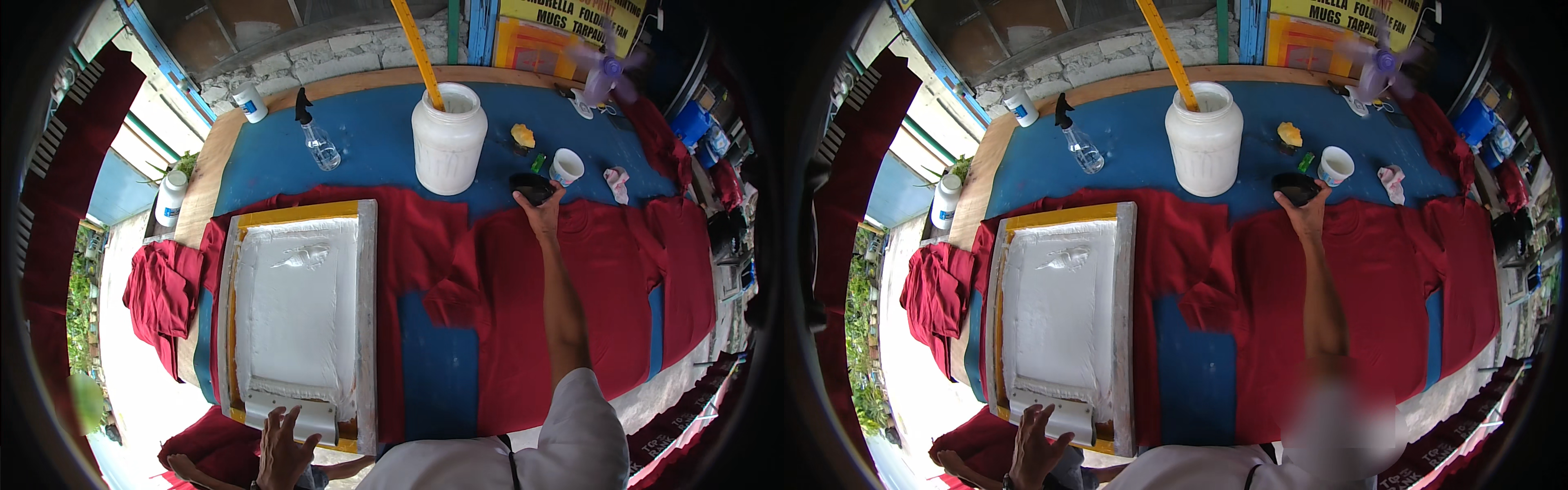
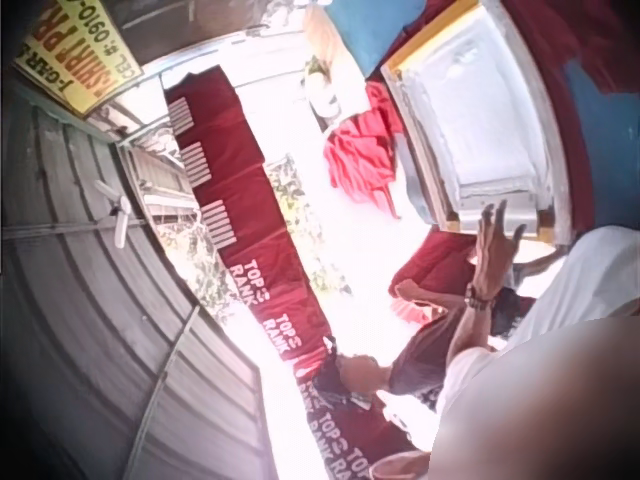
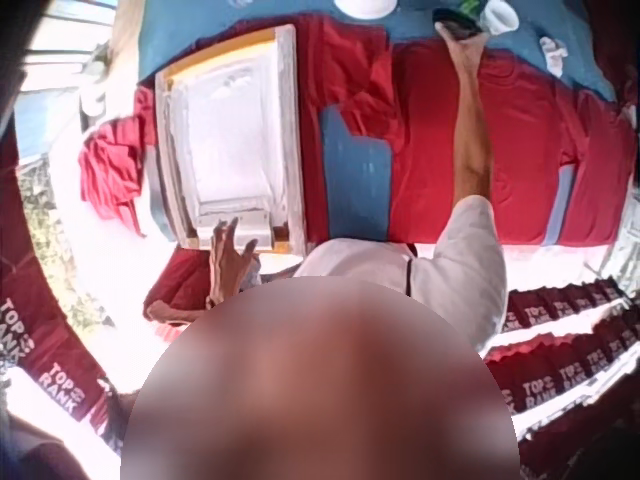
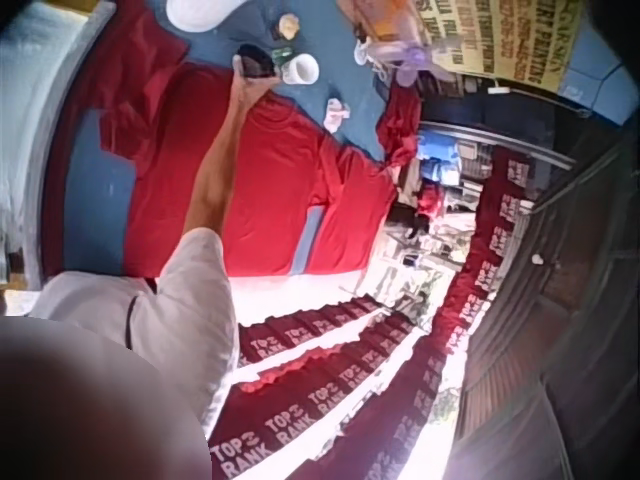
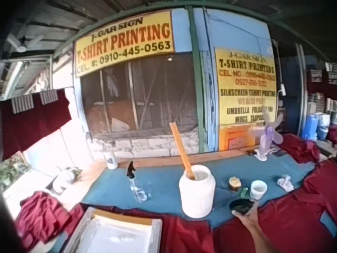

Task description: The person scoops white ink from a container and spreads it evenly across a screen-printing frame using a squeegee. They repeatedly reload the squeegee and smooth the ink layer over the screen surface.

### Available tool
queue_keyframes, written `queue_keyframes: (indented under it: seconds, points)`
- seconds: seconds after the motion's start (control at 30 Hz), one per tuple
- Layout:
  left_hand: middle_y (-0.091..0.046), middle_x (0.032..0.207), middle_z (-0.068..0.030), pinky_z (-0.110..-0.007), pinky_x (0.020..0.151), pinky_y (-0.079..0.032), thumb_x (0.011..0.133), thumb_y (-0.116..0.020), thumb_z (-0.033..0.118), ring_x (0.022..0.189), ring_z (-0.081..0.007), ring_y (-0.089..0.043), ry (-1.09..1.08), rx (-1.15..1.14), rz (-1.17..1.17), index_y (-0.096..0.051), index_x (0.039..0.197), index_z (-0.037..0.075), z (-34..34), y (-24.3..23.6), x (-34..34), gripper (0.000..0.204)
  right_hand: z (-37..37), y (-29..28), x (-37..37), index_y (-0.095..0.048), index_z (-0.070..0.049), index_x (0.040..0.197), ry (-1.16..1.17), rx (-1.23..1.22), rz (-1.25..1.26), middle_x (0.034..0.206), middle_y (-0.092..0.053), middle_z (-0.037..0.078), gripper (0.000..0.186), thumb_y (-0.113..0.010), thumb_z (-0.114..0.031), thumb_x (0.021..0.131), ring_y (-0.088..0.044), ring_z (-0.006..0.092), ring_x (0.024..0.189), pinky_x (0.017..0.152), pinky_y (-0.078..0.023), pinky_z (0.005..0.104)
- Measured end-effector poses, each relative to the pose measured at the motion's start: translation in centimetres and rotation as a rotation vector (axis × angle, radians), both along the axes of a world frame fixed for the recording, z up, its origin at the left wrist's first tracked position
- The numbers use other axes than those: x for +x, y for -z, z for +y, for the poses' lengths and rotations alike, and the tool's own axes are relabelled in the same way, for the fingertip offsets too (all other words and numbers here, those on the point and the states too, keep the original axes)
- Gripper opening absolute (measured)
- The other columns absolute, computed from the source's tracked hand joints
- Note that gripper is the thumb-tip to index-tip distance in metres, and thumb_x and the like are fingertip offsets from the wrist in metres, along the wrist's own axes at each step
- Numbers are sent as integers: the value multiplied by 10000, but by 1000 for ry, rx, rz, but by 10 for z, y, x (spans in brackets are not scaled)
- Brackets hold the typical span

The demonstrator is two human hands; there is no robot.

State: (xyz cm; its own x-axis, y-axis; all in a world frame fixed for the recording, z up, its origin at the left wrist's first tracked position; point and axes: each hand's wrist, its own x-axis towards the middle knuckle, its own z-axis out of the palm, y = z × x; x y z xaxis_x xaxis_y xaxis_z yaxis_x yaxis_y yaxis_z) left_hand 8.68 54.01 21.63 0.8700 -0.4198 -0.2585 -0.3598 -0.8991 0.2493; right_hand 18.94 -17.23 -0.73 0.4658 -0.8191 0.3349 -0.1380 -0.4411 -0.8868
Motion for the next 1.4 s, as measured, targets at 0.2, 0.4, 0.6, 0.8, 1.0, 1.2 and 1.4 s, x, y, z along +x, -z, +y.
queue_keyframes:
  seconds: [0.2,0.4,0.6,0.8,1.0,1.2,1.4]
  points:
    - [-576,1504,-280,-556,1073,-570,944,-883,248,1334,-495,-607,-12,-39,-7,-564,1563,88,-1,11,-7,715,16,-18,-21,-240,15,1675,-14,-157,313,1647,-402,309,1384,-1074,-437,667,-438,475,1540,1275,-405,550]
    - [-625,1445,-251,-507,1039,-590,940,-882,196,1282,-449,-660,-21,-100,-3,-609,1515,70,-19,7,0,649,64,-116,38,-151,-15,1753,-263,-214,34,1729,-357,318,1555,-1102,-458,605,-346,457,1631,1332,-338,539]
    - [-625,1382,-250,-507,985,-599,851,-972,195,1216,-460,-688,-33,-145,89,-599,1495,50,-40,-7,8,758,78,-174,156,-2,12,1759,-486,-121,-116,1559,-589,304,1657,-1118,-409,608,-580,404,1480,1276,-440,471]
    - [-611,1426,-279,-513,1008,-603,902,-924,207,1246,-480,-676,-190,-211,125,-609,1477,23,-30,-1,-26,681,78,-184,175,-27,-13,1760,-544,-41,-198,1417,-689,244,1562,-1100,-266,654,-693,338,1322,1162,-543,415]
    - [-661,1387,-228,-448,931,-639,905,-929,169,1161,-380,-734,-237,-317,47,-620,1511,78,-15,24,-52,686,100,-187,144,-138,-96,1765,-490,2,-271,1386,-686,219,1395,-1056,-129,715,-695,315,1302,1140,-564,429]
    - [-676,1360,-211,-439,893,-639,923,-909,157,1106,-363,-735,-209,-351,38,-632,1482,66,2,34,-47,631,126,-227,82,-159,-129,1764,-544,18,-303,1395,-667,241,1391,-1052,-90,698,-690,326,1311,1135,-571,454]
    - [-647,1410,-231,-497,965,-631,948,-881,198,1218,-447,-712,-115,-378,138,-630,1477,65,16,29,-22,600,166,-253,-8,-210,-154,1757,-512,13,-283,1449,-641,240,1261,-967,9,762,-681,331,1315,1165,-545,450]
